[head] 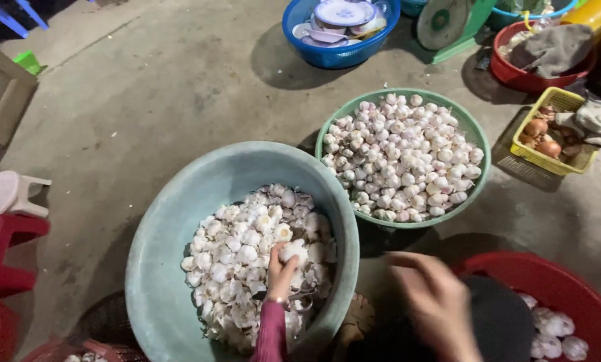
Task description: Trimming and peeling garlic bulbs by hand and with scissors, then placing them into a basin.
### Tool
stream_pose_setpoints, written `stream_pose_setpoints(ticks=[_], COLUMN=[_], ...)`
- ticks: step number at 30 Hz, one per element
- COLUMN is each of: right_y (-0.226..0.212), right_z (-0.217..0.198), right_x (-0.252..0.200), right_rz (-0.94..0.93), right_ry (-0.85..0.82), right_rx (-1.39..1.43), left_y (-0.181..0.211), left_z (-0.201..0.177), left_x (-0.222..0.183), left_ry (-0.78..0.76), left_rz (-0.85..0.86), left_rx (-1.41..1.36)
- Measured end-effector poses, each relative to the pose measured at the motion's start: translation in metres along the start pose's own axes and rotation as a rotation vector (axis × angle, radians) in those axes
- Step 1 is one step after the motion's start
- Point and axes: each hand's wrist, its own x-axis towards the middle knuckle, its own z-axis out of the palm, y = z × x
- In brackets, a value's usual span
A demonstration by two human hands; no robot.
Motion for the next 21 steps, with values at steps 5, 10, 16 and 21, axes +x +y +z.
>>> stream_pose_setpoints(ticks=[5,10,16,21], right_y=[0.045,0.066,0.049,0.058], right_z=[0.163,0.21,0.208,0.196], right_x=[0.004,-0.019,-0.028,-0.028], right_rz=[0.003,0.523,0.317,0.408], right_ry=[-0.471,-0.724,-0.6,-0.721], right_rx=[0.133,0.764,0.697,0.821], left_y=[0.079,0.08,0.101,0.031], left_z=[-0.014,-0.038,-0.036,-0.043], left_x=[-0.075,-0.113,-0.124,-0.103], left_ry=[0.034,-0.046,0.025,0.138], left_rz=[-0.192,-0.065,-0.234,-0.284], left_rx=[-0.343,0.012,0.09,-0.048])
